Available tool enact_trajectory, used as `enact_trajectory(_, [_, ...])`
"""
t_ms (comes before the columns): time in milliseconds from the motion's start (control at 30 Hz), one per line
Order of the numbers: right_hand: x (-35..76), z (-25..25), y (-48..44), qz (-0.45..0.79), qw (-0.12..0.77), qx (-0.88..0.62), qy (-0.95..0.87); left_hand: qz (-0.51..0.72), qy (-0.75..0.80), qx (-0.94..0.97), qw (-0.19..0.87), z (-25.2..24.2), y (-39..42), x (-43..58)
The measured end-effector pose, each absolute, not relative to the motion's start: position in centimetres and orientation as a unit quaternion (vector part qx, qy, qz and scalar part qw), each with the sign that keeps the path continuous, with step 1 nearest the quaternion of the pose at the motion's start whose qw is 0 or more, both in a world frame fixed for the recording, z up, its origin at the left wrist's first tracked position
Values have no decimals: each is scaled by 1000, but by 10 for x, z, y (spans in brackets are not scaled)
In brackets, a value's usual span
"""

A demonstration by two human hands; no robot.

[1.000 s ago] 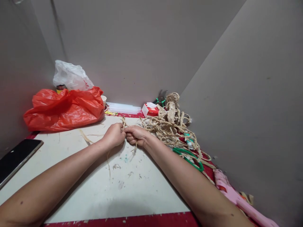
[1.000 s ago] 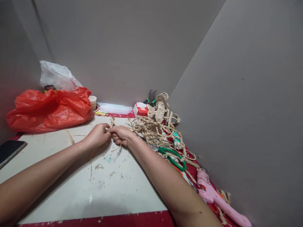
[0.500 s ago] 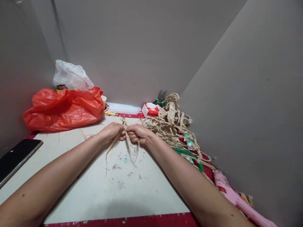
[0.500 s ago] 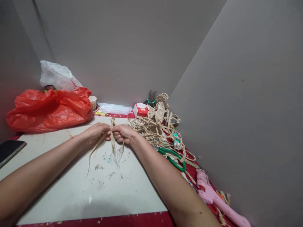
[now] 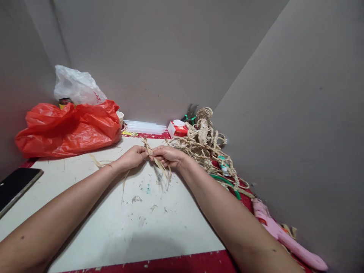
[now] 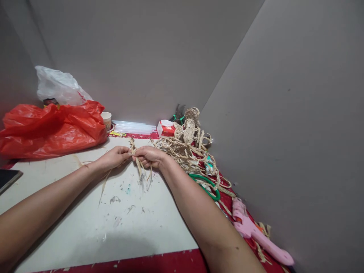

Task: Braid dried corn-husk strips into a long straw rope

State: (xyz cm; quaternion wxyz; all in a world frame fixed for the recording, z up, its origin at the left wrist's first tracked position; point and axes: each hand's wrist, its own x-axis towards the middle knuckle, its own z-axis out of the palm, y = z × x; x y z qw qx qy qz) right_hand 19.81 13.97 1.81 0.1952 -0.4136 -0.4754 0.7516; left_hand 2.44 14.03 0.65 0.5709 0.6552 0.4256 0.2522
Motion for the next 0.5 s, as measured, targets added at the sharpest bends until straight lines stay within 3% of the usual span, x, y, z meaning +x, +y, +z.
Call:
enact_trajectory(200, [202,19,140,732,188,-431,-493,279,425,667,545,5,139,26])
enact_trajectory(500, [199,21,135,676,192,-450,-551,237,443,585,637,16,134,28])
